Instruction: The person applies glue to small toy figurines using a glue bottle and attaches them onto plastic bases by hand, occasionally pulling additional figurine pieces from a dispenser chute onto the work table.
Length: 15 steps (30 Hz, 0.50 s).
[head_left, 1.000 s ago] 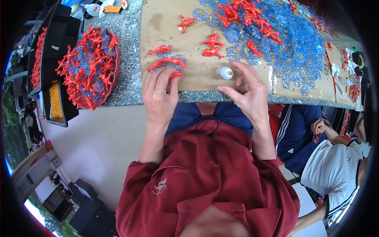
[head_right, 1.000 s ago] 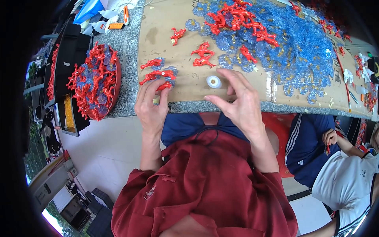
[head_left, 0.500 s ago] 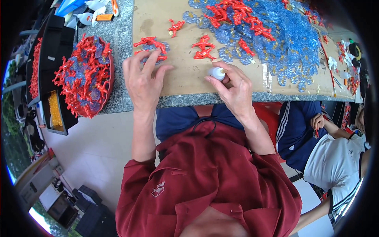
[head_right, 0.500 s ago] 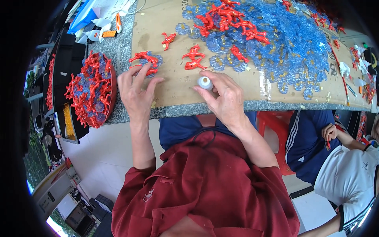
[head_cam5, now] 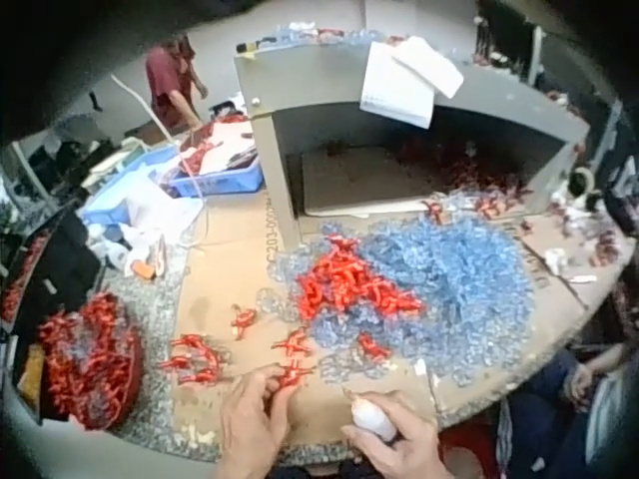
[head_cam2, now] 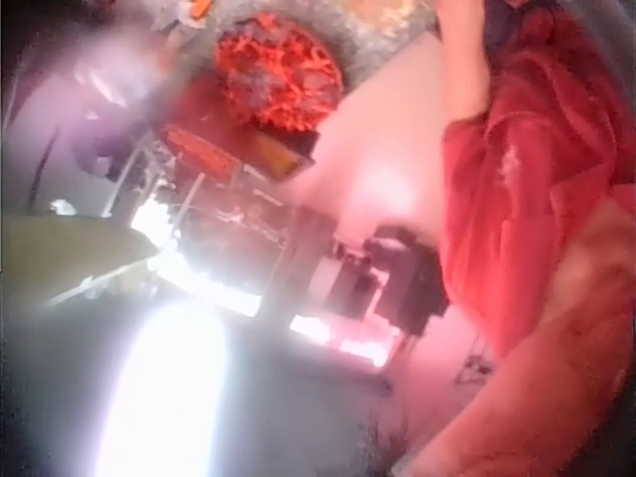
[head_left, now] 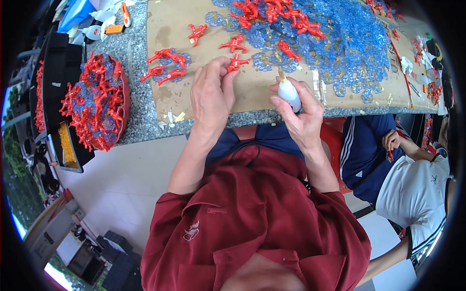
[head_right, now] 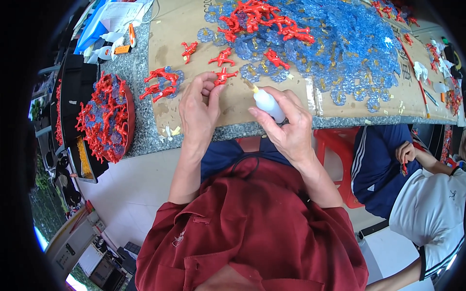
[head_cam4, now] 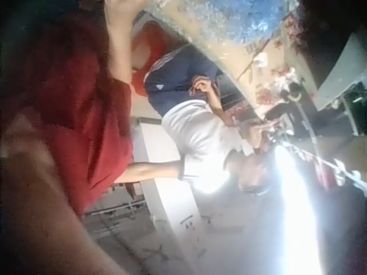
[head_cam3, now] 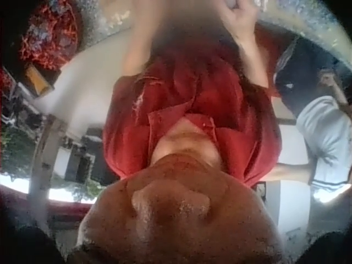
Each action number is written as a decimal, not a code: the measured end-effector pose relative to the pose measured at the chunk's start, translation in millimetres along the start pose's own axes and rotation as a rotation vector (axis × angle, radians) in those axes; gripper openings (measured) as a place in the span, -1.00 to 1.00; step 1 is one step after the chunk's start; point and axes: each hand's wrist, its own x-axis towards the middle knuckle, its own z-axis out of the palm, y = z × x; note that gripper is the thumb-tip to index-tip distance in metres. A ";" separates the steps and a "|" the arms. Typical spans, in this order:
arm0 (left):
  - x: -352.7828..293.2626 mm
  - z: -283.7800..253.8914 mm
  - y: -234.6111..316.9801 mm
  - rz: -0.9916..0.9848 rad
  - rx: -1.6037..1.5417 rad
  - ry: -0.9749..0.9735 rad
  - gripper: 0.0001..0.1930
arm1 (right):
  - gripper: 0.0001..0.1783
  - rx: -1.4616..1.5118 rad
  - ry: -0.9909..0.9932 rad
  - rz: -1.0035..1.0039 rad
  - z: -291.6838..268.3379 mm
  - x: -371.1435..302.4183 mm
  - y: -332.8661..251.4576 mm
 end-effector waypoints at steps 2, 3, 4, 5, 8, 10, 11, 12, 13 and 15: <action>-4.3 1.1 -3.5 -0.001 -0.086 0.017 -0.78 | -0.65 0.012 -0.016 0.044 2.4 1.2 0.3; -4.6 -0.7 -2.8 -0.003 -0.087 0.011 -0.78 | -0.62 0.034 0.019 0.052 7.8 3.8 -0.9; -4.1 -4.0 -0.1 0.091 0.010 0.048 -0.77 | -0.58 0.057 0.053 0.055 11.8 5.5 -1.6; -3.4 -6.2 2.1 0.185 0.107 0.084 -0.77 | -0.58 0.056 0.054 0.055 13.4 6.6 -2.2; 2.3 -7.8 3.0 0.226 0.054 0.060 -0.74 | -0.58 0.057 0.061 0.015 15.5 7.9 -4.7; 7.3 -11.3 10.8 0.152 -0.012 -0.028 -0.75 | -0.59 0.063 0.066 0.046 14.6 7.5 -5.8; 8.9 -11.9 13.0 0.079 -0.077 -0.119 -0.76 | -0.59 0.061 0.066 0.045 13.6 6.7 -6.6; 9.7 -11.9 10.7 0.079 -0.080 -0.118 -0.76 | -0.60 0.044 0.065 0.064 12.2 5.1 -7.9; 10.7 -12.4 6.6 0.137 -0.021 -0.174 -0.70 | -0.60 0.028 0.064 0.083 11.0 3.9 -9.1; 9.4 -15.2 2.4 0.195 0.036 -0.229 -0.65 | -0.62 0.025 0.065 0.093 9.6 1.7 -9.8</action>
